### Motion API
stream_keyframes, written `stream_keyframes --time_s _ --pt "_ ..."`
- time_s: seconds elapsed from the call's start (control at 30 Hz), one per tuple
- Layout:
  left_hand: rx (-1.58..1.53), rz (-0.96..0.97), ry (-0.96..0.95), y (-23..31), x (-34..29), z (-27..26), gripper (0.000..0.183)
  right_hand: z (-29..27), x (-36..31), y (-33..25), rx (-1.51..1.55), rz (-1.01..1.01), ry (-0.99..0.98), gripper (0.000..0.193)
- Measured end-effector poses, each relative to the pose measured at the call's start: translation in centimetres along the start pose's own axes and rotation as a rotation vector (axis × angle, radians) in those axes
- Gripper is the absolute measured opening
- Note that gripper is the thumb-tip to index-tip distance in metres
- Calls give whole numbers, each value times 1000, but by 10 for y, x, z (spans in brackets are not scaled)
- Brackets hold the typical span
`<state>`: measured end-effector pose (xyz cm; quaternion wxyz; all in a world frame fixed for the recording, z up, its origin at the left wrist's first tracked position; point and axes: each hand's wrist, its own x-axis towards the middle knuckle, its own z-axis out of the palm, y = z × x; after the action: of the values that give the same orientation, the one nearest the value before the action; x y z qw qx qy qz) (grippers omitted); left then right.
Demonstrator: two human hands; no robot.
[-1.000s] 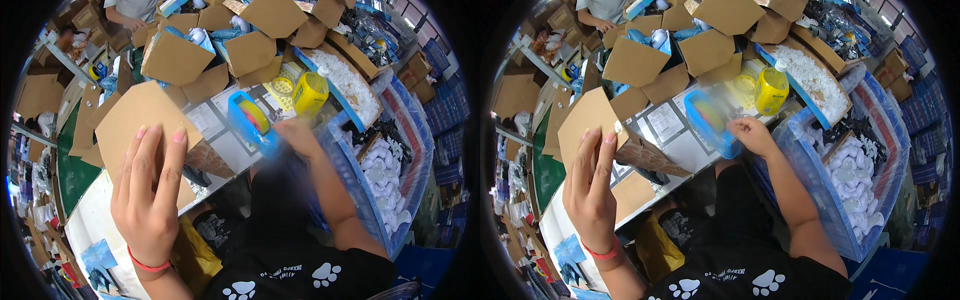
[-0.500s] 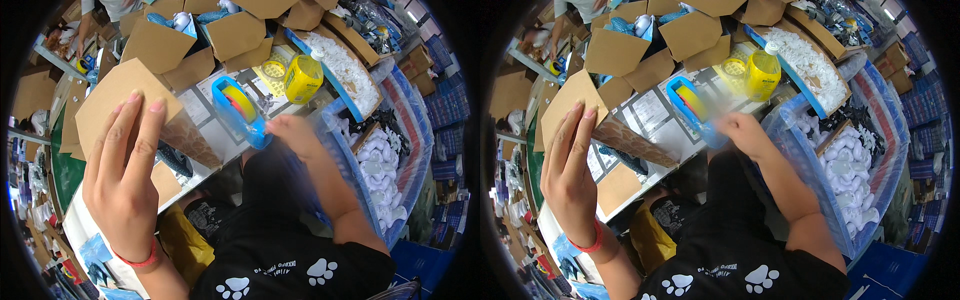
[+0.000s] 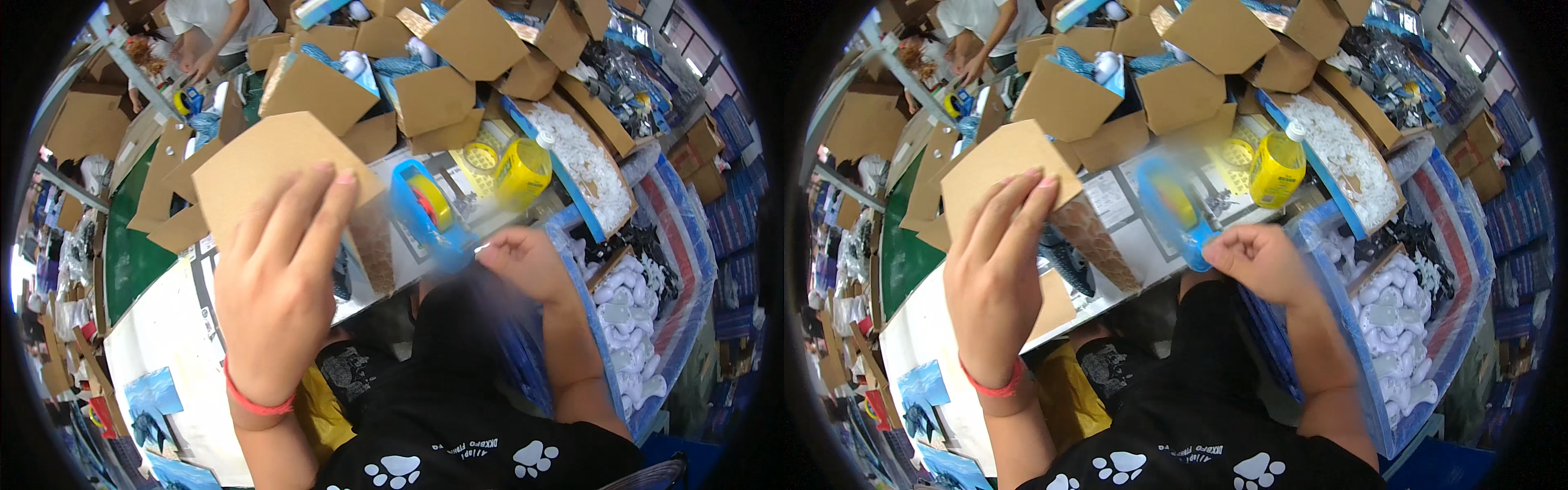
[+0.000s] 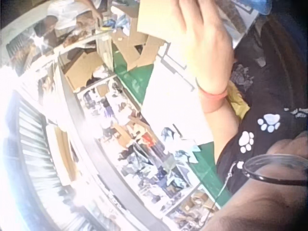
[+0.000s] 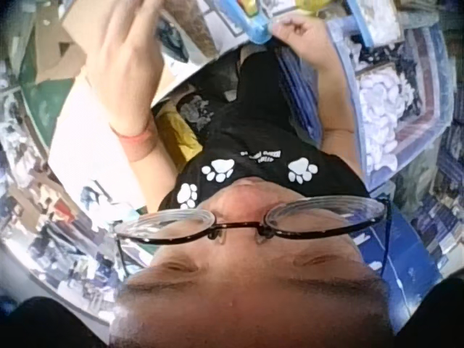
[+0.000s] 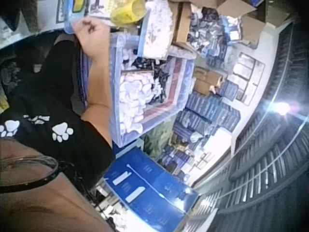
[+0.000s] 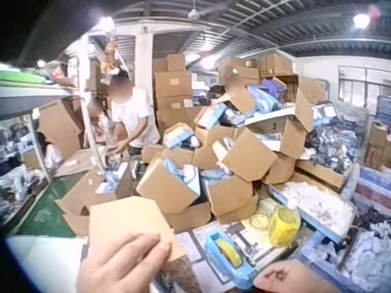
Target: The person places a white game controller and a blue whale plush toy into a blue foam insert, then into a cardboard box. The person seals the box with tape and applies a label. The process is repeated for multiple units.
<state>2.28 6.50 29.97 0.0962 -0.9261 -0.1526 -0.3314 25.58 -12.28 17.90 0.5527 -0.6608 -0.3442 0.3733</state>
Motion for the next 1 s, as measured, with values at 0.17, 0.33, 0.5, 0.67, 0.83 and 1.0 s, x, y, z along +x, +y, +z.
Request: stream_keyframes --time_s 0.17,0.33,0.5,0.67,0.83,1.0 --pt "-102 -45 49 -2 1 -2 44 48 30 -138 -77 -312 -202 28" --pt "-310 -193 76 -1 -5 0 53 83 46 -160 100 -57 -260 27" --pt "-261 -174 106 1 -8 0 56 85 36 -142 79 67 -180 31" --pt "-288 -193 82 3 -9 -3 56 90 33 -132 155 113 -131 30" --pt "-256 -153 140 -1 -11 2 56 95 36 -130 280 122 -174 32" --pt "-271 -170 120 -1 -13 -1 53 94 39 -116 370 105 -180 30"
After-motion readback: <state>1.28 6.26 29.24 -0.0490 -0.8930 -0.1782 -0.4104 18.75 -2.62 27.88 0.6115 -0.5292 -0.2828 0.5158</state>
